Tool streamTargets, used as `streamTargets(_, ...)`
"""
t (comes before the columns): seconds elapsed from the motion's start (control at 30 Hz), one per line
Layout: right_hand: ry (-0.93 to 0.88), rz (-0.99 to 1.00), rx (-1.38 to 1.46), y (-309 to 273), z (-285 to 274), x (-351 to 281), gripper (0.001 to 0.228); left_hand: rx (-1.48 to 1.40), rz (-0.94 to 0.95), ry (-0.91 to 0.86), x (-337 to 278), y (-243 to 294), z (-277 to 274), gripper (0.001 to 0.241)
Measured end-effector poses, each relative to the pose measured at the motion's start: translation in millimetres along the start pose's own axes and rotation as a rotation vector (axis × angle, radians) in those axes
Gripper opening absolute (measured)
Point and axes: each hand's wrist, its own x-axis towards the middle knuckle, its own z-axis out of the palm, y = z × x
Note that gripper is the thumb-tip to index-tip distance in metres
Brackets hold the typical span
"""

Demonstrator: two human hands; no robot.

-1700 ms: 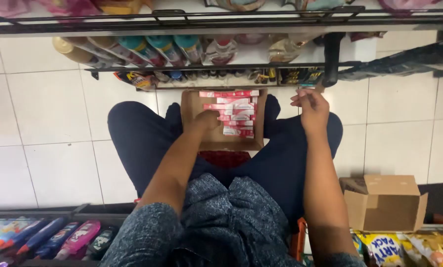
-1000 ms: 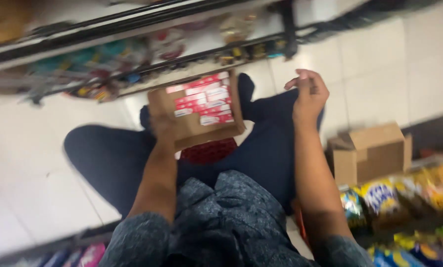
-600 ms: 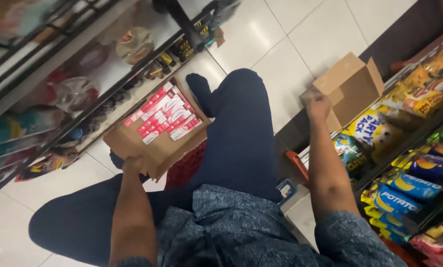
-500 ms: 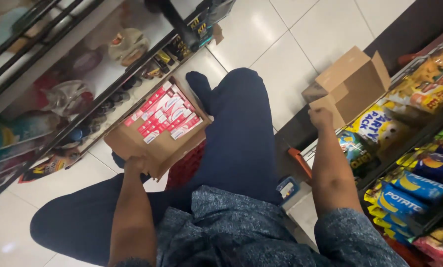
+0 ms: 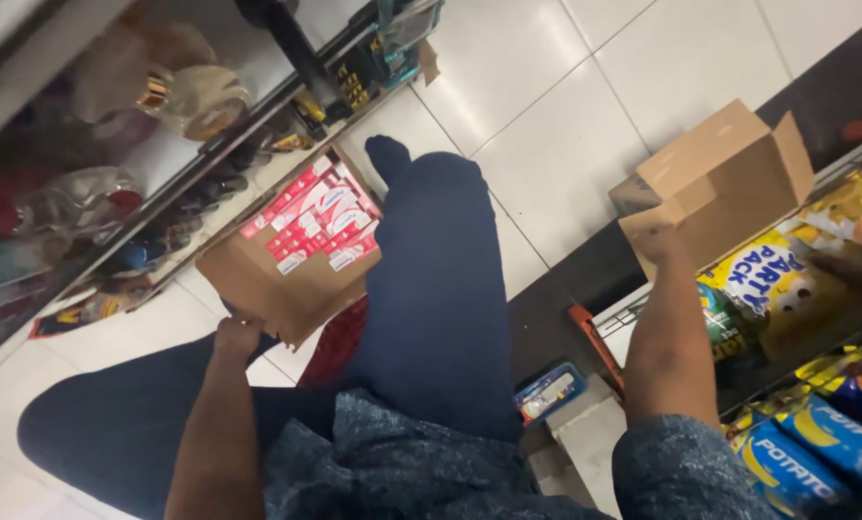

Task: Scanning and placing boxes of toothpaste onto a grocery store shelf.

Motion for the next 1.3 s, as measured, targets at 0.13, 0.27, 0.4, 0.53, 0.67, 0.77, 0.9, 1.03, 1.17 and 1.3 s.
streamTargets(0.13,-0.156,0.157,0.178,-39,-24,-30,0.063,-0.134,-0.070,0.011,-26,17,-26,0.033)
streamTargets(0.27,0.306,-0.139,0.369,-13,31,-2,0.073,-0.281,-0.060,0.015,-37,41,-44,0.030)
streamTargets(0.4,0.278,-0.177,0.244,-4,91,35,0.080,-0.397,0.020,-0.004,-36,50,-46,0.028)
streamTargets(0.53,0.065,-0.181,-0.128,-88,85,-49,0.055,0.260,0.675,0.158,-12,29,-15,0.015)
streamTargets(0.67,0.220,-0.239,-0.079,-155,87,-110,0.029,-0.280,0.130,-0.164,-19,56,-31,0.025)
streamTargets(0.77,0.337,-0.367,-0.112,-209,83,-150,0.029,-0.221,0.340,0.079,0,36,5,0.027)
streamTargets(0.9,0.420,-0.510,-0.036,-282,75,-173,0.039,0.084,0.738,0.377,35,26,43,0.027)
streamTargets(1.03,0.336,-0.472,0.047,-306,68,-135,0.053,0.230,0.724,0.270,45,37,50,0.026)
streamTargets(1.17,0.404,-0.817,0.262,-367,-26,-150,0.041,0.128,0.645,0.259,14,78,-6,0.029)
streamTargets(1.3,0.492,-0.581,-0.481,-362,-75,-6,0.031,-0.107,0.408,0.183,-16,125,-65,0.033)
